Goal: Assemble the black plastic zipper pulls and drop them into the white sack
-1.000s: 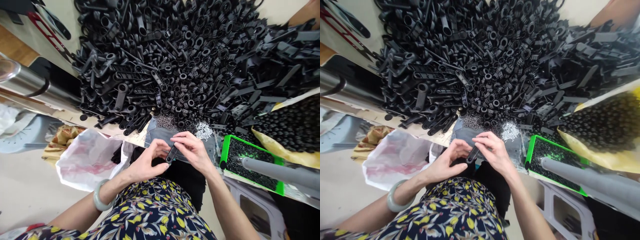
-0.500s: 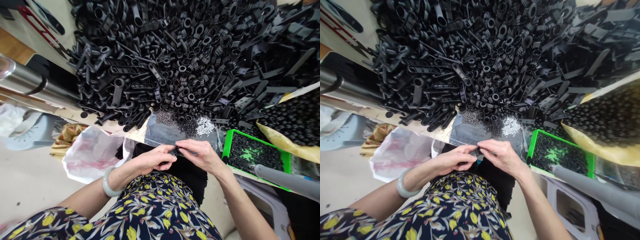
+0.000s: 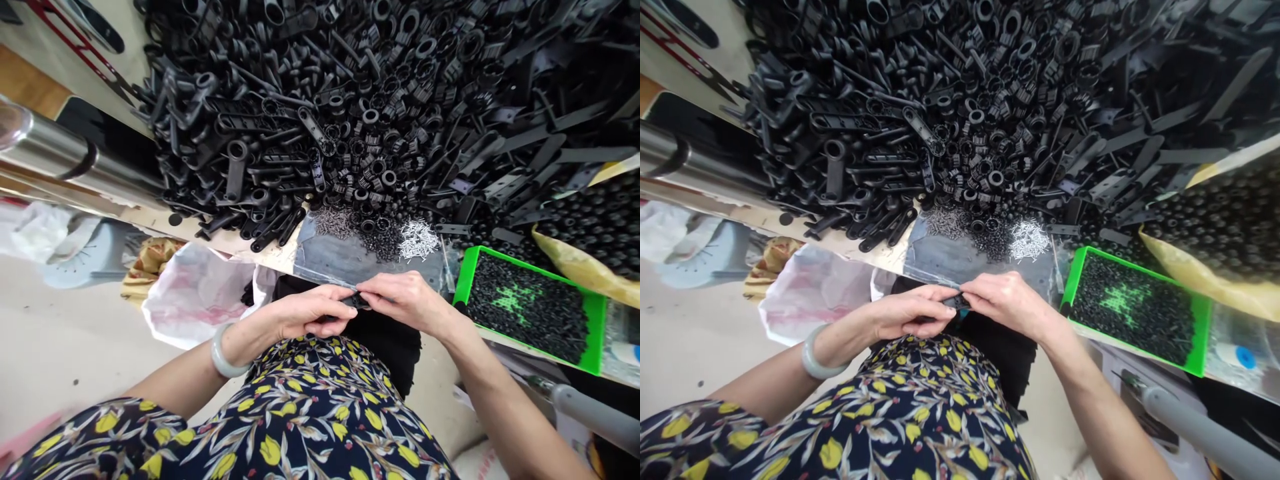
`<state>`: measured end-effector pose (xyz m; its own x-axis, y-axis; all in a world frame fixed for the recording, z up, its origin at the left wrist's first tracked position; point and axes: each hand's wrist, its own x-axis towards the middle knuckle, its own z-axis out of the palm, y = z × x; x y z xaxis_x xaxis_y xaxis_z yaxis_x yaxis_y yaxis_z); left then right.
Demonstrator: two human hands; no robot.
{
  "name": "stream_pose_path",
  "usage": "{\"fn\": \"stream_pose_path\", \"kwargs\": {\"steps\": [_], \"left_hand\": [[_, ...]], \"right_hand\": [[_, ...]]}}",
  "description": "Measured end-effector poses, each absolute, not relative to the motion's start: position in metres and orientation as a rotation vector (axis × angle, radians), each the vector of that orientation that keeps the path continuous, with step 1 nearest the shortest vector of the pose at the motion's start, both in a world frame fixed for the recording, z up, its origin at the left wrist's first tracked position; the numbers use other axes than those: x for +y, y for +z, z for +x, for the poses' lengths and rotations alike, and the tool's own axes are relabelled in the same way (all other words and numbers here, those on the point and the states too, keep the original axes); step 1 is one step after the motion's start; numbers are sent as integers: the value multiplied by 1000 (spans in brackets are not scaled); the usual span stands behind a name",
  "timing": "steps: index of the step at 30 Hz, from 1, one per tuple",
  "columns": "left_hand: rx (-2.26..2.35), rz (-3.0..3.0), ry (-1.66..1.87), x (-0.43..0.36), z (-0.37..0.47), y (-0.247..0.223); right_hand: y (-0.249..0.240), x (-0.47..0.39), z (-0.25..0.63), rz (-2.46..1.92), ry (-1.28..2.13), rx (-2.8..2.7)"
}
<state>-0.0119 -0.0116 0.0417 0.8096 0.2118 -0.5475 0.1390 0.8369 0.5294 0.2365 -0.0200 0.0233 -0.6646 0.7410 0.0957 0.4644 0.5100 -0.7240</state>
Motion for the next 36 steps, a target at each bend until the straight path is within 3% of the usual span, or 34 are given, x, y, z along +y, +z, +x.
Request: {"fn": "stream_pose_path", "kwargs": {"steps": [15,36], "left_hand": [[743,613,122,-11,-11,48],[692,643,75,-9,-18,41]], "right_hand": [[11,-16,234,-1001,982,-2178],[11,-16,232,-1011,1339,-2038]]}}
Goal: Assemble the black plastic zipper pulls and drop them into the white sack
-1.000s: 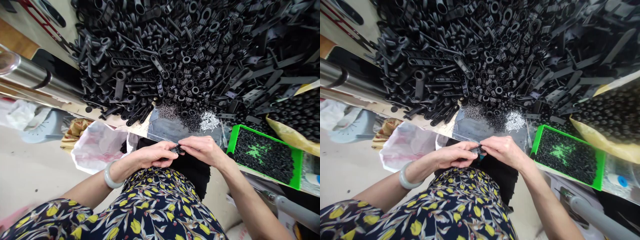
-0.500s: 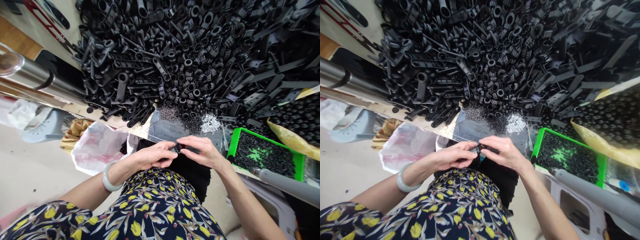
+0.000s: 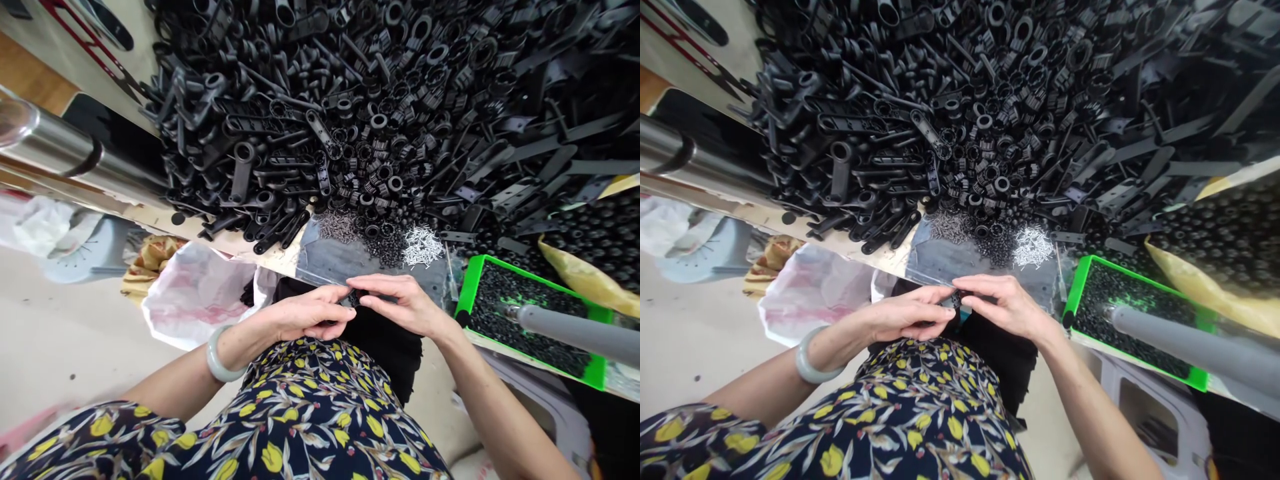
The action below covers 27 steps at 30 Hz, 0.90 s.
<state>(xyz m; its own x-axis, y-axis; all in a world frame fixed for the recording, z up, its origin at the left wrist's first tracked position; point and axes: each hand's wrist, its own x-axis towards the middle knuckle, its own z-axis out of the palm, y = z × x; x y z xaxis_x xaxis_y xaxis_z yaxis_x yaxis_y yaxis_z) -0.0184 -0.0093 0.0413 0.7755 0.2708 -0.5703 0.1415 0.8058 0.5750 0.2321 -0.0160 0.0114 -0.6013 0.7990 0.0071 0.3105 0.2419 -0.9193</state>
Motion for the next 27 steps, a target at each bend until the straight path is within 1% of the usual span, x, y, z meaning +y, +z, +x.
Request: {"fn": "stream_pose_path", "kwargs": {"steps": [5,15,22,27], "left_hand": [[708,626,65,-11,-18,37],[704,624,60,-12,-18,32],[723,593,100,-18,-15,29],[788,674,169,-19,-17,30]], "right_hand": [[10,-13,234,-969,1418,-2045],[10,-10,236,-929,1462,-2067],[9,-12,232,-966,1422,-2084],[17,-26,237,-1074,1253,-2064]]}}
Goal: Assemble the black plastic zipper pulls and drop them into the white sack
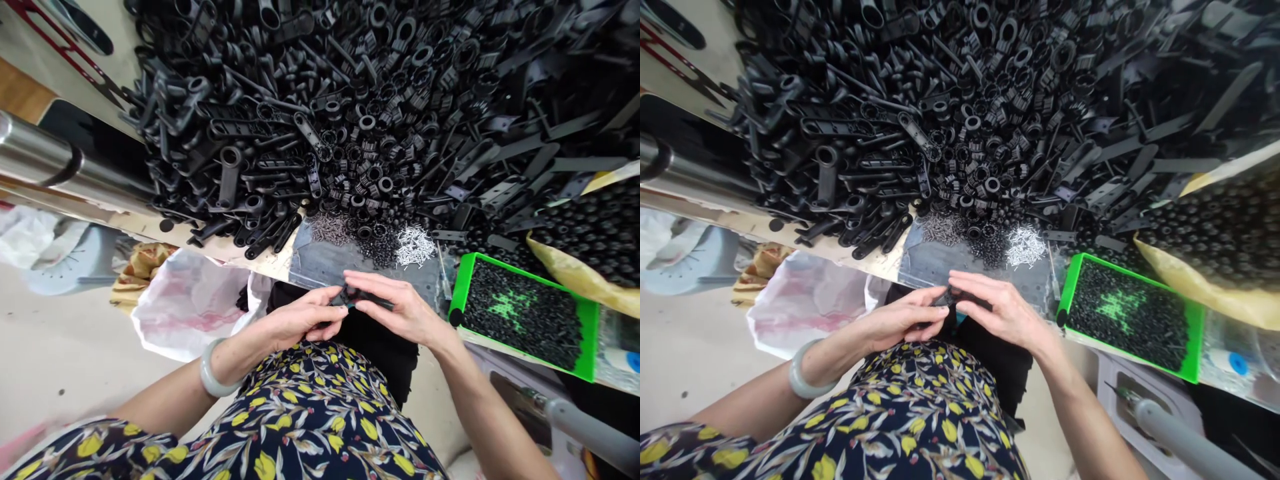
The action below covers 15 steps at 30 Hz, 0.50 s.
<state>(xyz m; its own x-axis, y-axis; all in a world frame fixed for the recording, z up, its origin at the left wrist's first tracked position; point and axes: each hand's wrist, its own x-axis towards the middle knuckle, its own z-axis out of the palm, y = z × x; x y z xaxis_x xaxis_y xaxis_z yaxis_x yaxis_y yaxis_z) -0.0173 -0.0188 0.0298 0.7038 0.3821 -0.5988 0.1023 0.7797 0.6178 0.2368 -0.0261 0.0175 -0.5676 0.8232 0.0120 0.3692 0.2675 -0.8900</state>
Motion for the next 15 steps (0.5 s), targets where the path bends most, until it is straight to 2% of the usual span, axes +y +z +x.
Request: {"fn": "stream_pose_path", "kwargs": {"steps": [6,10,15], "left_hand": [[1160,1287,378,-1,-21,33],[1368,1840,394,7,-12,25],[1506,1941,459,8,-6,7]], "right_hand": [[13,-43,254,-1481,695,-1724],[3,-44,250,-1578,586,-1867],[-3,-35,236,-1642,378,-2102]]}}
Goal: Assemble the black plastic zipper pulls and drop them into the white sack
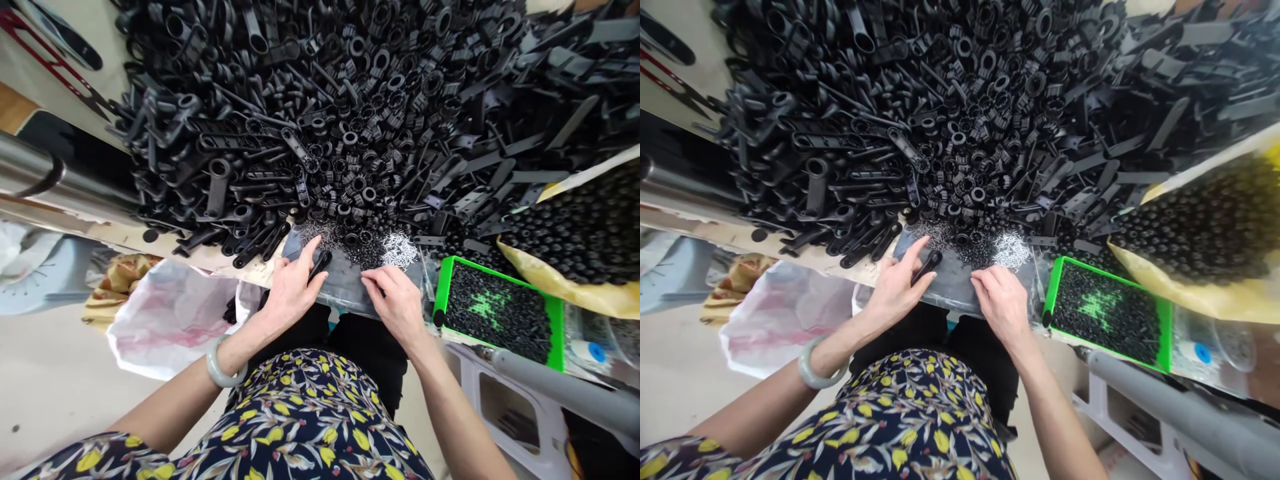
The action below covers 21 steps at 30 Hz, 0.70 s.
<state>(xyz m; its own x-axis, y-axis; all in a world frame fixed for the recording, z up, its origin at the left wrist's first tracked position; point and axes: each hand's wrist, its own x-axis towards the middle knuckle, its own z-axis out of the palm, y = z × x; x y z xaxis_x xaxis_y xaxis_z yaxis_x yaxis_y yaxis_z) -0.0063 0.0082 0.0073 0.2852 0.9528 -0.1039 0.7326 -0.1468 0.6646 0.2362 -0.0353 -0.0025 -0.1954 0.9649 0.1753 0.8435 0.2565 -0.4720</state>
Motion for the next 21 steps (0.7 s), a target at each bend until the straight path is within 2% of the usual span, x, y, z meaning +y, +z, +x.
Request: {"fn": "stream_pose_path", "kwargs": {"steps": [4,9,15,21], "left_hand": [[1575,1999,506,9,-8,3],[1617,1978,547,9,-6,2],[1671,1970,709,4,-8,3],[1575,2289,847,10,-11,16]], "right_hand": [[-8,-26,231,-1670,152,-2259],[-7,-18,231,-1602,43,-2363],[-3,-30,229,-1547,169,-2347],[-6,-45,228,-1635,190,-2297]]}}
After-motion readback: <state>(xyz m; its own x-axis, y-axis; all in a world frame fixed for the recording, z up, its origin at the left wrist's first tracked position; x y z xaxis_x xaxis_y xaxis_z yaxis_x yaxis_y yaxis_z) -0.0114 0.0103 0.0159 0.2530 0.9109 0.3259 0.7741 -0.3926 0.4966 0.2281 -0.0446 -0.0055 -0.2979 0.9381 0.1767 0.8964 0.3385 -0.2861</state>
